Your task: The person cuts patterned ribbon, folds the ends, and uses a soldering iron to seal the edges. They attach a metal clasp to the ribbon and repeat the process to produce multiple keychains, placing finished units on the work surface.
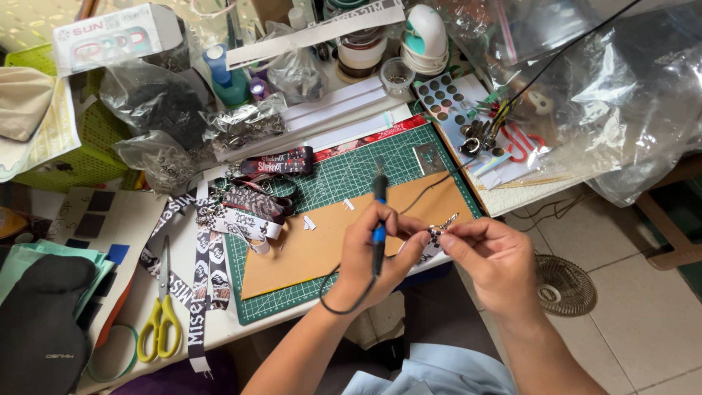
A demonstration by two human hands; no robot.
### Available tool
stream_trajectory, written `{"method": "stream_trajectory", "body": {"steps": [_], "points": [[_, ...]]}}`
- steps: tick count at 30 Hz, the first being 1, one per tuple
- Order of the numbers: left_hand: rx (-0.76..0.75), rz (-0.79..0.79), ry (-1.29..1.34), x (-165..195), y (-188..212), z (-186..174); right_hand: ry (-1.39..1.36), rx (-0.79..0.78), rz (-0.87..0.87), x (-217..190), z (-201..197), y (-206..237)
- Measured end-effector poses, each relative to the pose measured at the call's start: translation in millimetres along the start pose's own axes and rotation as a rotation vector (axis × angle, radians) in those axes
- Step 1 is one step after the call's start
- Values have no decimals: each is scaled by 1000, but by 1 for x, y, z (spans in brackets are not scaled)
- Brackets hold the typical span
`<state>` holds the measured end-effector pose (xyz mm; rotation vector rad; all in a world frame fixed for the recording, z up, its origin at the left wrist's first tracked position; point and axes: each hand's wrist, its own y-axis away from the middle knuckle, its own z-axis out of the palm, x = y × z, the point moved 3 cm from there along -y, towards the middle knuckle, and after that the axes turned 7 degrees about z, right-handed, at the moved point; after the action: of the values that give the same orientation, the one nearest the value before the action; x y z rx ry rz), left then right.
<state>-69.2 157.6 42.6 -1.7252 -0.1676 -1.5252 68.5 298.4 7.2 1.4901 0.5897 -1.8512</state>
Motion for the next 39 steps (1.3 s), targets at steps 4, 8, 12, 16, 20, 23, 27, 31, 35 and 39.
{"method": "stream_trajectory", "body": {"steps": [4,8,12,16,20,23,27,31,35,39], "points": [[39,-116,150,-11,-1,3,-51,-95,-30,1,7,3],[67,-118,113,-12,1,4,-88,-147,-48,3,10,1],[52,-81,66,-9,0,6,-46,-95,-40,6,8,-2],[17,-17,23,-4,-3,5,-50,-43,19,9,3,-4],[17,3,120,-5,-4,2,-74,46,8,12,-4,-8],[92,23,238,-5,0,-13,-111,133,-28,8,-18,-22],[51,192,214,5,13,-45,-197,150,-68,0,-38,-30],[82,240,105,8,11,-63,-177,206,-109,-4,-48,-31],[52,277,6,16,5,-64,-191,221,-120,-3,-49,-31],[-18,432,-180,28,5,-52,-175,235,-133,-1,-45,-30]]}}
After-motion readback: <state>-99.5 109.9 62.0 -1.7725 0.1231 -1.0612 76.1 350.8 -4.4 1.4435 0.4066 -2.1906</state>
